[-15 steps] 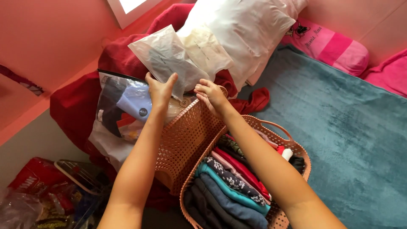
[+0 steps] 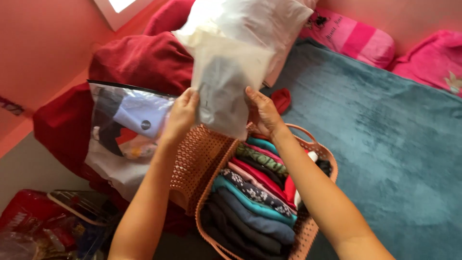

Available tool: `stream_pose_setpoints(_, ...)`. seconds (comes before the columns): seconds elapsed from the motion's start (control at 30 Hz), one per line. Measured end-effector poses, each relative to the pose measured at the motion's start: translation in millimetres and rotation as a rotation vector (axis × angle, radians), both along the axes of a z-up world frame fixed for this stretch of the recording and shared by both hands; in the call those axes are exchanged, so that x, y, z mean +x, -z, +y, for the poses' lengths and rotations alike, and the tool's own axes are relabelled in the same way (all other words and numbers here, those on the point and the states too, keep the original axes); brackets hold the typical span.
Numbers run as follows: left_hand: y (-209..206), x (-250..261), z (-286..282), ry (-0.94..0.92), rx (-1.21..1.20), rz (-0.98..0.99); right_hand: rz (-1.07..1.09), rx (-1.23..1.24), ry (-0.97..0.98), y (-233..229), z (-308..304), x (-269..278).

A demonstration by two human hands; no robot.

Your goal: Organizing and packing folded and packaged clothes into a storage basket on a bed.

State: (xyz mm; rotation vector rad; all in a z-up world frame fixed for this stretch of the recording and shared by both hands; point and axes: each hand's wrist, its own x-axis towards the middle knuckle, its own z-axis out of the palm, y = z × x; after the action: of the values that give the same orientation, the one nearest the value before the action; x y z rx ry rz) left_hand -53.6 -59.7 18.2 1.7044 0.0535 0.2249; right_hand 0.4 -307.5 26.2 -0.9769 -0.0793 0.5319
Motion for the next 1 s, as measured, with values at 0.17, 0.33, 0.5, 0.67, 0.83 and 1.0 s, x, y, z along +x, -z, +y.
stream_pose_setpoints(0.17, -27.5, -28.2, -85.2, -0.207, 0.598, -0.075, 0.012, -0.126, 0.332, 31.7, -30.7, -18.4)
stream_pose_setpoints(0.33, -30.9, -37.4, -124.3, -0.070, 0.502, 0.062, 0.206, -0.135, 0.583, 65.7, -94.4, -31.1)
stream_pose_setpoints(0.5, -0.4, -43.2, -139.2, 0.203, -0.071, 0.101, 0.251, 0.047, 0.536, 82.0, -155.6, -60.2)
stream_pose_setpoints(0.67, 1.5, -59.4, -141.6, 0.242, -0.050, 0.241, 0.222, 0.110, 0.407, 42.1, -171.4, -85.7)
stream_pose_setpoints(0.83, 64.5, -68.7, -130.1, 0.233, -0.473, 0.272, 0.182, 0.146, 0.396, 38.2, -166.2, -89.6)
stream_pose_setpoints(1.0, 27.2, -105.4, -146.9, 0.279, -0.923, 0.325, 0.232, 0.398, 0.446, 112.4, -163.0, -83.0)
